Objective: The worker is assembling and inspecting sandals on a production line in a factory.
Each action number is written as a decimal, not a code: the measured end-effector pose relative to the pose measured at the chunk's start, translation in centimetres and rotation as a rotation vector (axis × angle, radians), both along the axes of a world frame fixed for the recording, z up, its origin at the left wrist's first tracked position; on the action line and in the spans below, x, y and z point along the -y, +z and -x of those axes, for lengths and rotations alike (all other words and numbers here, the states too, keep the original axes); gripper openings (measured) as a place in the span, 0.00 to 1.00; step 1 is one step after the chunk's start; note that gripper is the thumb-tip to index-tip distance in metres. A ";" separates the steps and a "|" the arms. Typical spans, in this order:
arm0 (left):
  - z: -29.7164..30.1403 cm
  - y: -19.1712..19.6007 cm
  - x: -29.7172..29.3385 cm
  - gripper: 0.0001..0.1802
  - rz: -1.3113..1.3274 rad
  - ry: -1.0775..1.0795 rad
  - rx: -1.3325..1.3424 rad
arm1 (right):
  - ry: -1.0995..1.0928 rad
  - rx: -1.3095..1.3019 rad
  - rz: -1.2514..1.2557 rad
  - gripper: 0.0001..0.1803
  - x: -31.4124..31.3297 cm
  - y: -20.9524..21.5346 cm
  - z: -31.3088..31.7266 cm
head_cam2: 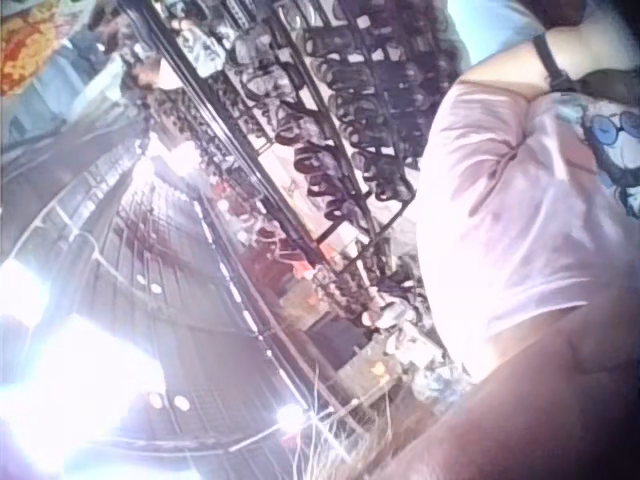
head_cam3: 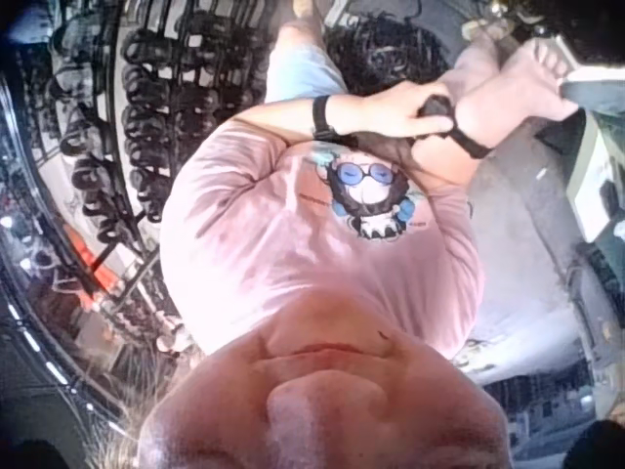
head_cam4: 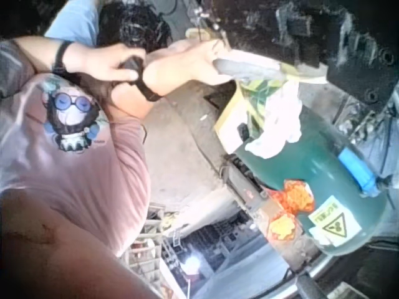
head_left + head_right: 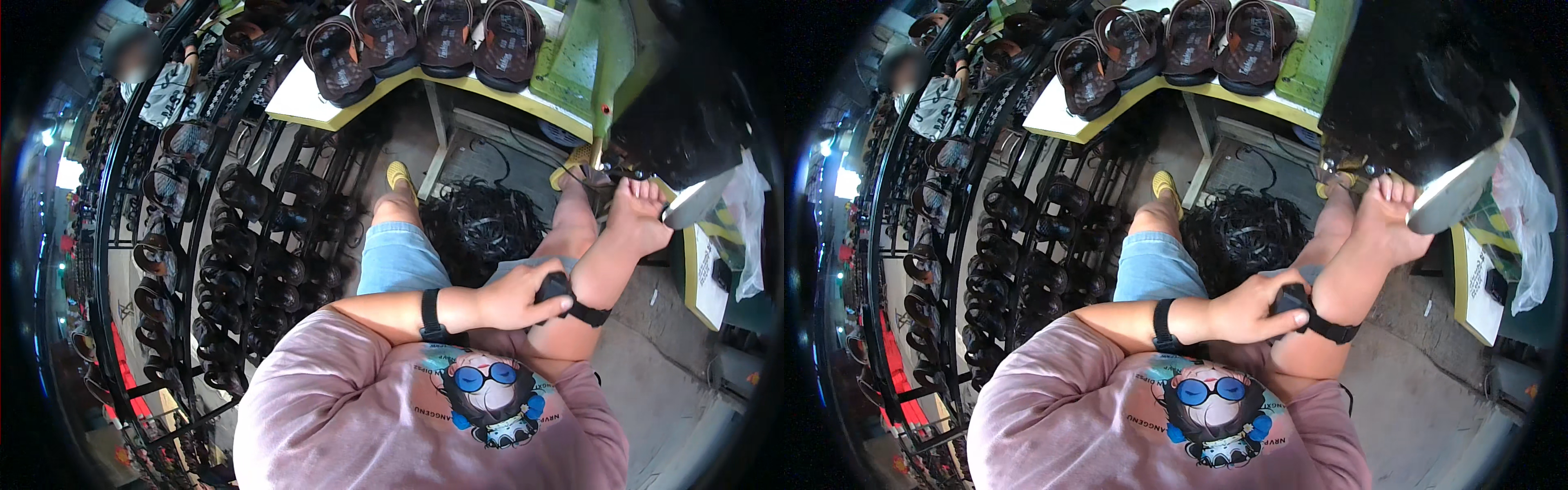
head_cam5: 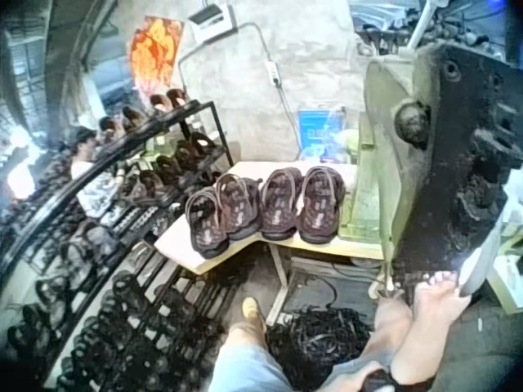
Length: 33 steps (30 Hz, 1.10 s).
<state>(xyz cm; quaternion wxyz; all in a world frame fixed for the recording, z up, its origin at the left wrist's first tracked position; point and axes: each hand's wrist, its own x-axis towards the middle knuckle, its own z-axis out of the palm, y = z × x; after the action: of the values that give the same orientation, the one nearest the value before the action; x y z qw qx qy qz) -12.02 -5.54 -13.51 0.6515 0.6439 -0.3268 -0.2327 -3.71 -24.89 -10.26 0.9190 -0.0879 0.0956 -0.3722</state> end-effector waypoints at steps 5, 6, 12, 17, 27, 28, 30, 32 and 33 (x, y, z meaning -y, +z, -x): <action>-7.7 1.7 -6.8 0.31 -0.124 0.354 0.308 | -0.437 -0.363 0.599 0.13 -1.9 1.9 0.5; -10.9 2.7 -9.4 0.28 -0.134 0.592 0.473 | -0.488 -0.388 0.717 0.13 -2.0 2.0 0.9; -20.9 0.0 -23.3 0.32 -0.936 0.943 1.051 | -0.148 -0.550 1.549 0.06 -2.3 -7.6 3.6; -19.2 0.0 -22.4 0.23 -1.021 1.212 1.064 | 0.179 -0.386 1.808 0.06 -6.3 -7.9 6.0; -2.2 12.7 -9.7 0.18 -0.136 0.376 0.897 | 0.392 0.032 1.574 0.36 -11.7 -3.1 7.9; -2.0 11.8 -8.6 0.18 -0.043 0.276 0.730 | 0.583 0.185 1.356 0.37 -12.1 -3.2 8.0; -2.8 9.8 -7.9 0.32 0.118 0.221 0.257 | 0.534 -0.073 1.328 0.41 -10.6 -1.9 9.1; -3.9 8.4 -7.9 0.36 0.108 0.108 0.299 | 0.510 -0.077 1.552 0.38 -7.9 -0.8 8.7; -4.0 8.3 -7.2 0.36 0.064 0.019 0.142 | 0.500 -0.118 1.733 0.37 -5.9 -0.1 8.4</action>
<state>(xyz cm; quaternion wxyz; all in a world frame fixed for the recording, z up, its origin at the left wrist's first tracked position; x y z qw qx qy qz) -8.06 1.65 -5.19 0.6493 0.6405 -0.3732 -0.1697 -12.13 -19.03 -10.31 0.5783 -0.7866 -0.1932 -0.0978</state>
